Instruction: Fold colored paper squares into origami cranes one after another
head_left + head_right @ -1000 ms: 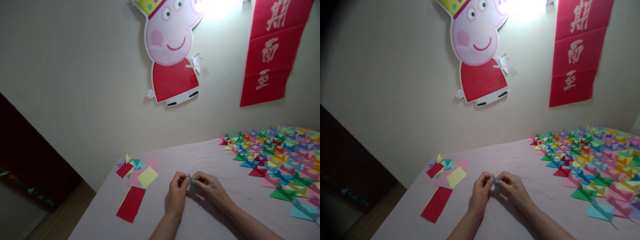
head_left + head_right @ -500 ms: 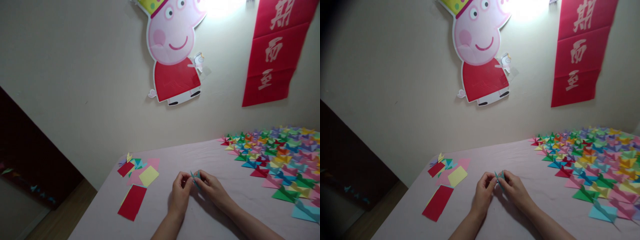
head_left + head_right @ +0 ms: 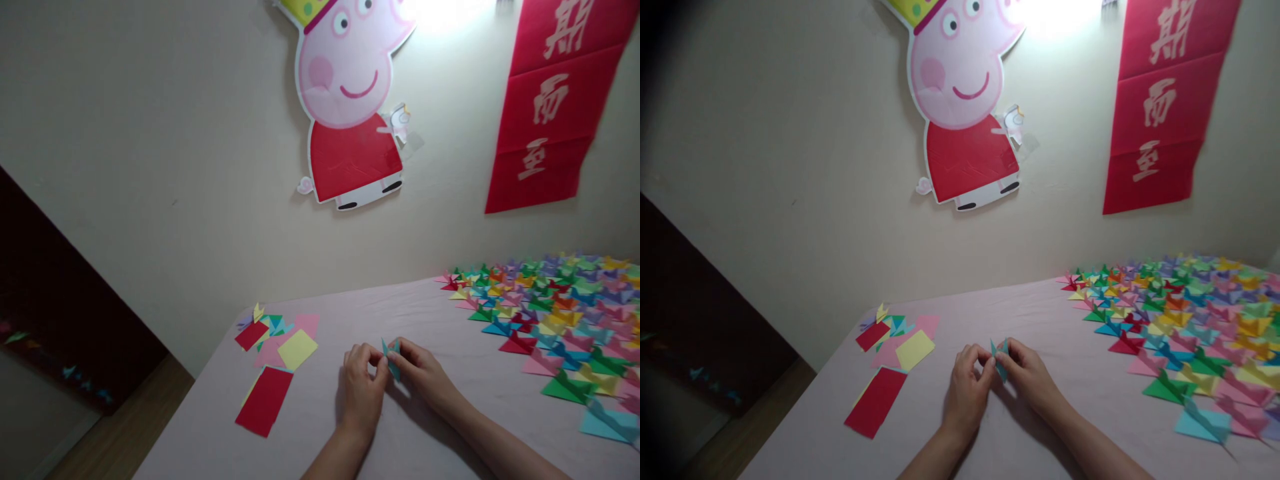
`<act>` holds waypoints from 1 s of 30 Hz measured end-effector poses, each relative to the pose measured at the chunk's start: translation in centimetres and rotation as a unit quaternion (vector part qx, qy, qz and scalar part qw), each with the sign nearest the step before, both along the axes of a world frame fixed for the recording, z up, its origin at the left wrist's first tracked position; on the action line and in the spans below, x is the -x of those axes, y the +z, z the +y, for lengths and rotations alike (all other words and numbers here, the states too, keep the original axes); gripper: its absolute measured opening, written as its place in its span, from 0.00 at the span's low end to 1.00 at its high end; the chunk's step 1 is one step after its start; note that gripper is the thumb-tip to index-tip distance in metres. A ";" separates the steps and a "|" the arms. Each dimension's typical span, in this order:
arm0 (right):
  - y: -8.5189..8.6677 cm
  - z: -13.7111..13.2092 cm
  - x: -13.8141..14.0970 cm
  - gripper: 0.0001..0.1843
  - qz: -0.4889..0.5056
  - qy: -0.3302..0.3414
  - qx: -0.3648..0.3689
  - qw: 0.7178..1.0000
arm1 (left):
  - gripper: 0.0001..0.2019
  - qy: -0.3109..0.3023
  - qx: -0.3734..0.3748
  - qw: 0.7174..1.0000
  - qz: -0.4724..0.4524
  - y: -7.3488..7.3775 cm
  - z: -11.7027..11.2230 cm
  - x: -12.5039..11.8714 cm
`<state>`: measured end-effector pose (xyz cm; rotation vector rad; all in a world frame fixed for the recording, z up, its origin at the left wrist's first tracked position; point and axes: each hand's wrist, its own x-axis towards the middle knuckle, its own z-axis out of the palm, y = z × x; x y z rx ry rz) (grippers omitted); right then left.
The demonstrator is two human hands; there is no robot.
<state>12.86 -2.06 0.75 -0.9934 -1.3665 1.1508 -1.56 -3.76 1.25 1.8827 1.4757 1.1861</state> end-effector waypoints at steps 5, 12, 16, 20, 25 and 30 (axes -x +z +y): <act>0.4 -0.1 0.0 0.24 0.059 0.021 0.031 0.998 | 0.08 0.008 -0.028 0.999 0.030 0.7 -0.4 -0.1; 0.7 0.1 -0.3 0.21 0.058 -0.001 0.042 0.997 | 0.07 -0.017 -0.015 0.998 0.058 -0.2 -0.2 -0.2; 0.5 0.2 -0.5 0.19 0.065 -0.001 0.043 0.997 | 0.05 -0.032 -0.020 0.998 0.052 -0.1 -0.4 -0.3; 0.4 0.2 -0.6 0.17 0.082 0.012 0.048 0.995 | 0.08 -0.047 -0.020 0.998 0.025 0.2 -0.1 -0.4; 0.2 0.3 -0.6 0.21 0.107 0.026 0.072 0.991 | 0.11 -0.018 0.006 1.000 -0.007 0.0 0.2 -0.3; 0.3 0.5 -0.6 0.18 0.098 0.049 0.087 0.990 | 0.10 -0.001 0.018 1.000 0.004 -0.5 0.2 -0.3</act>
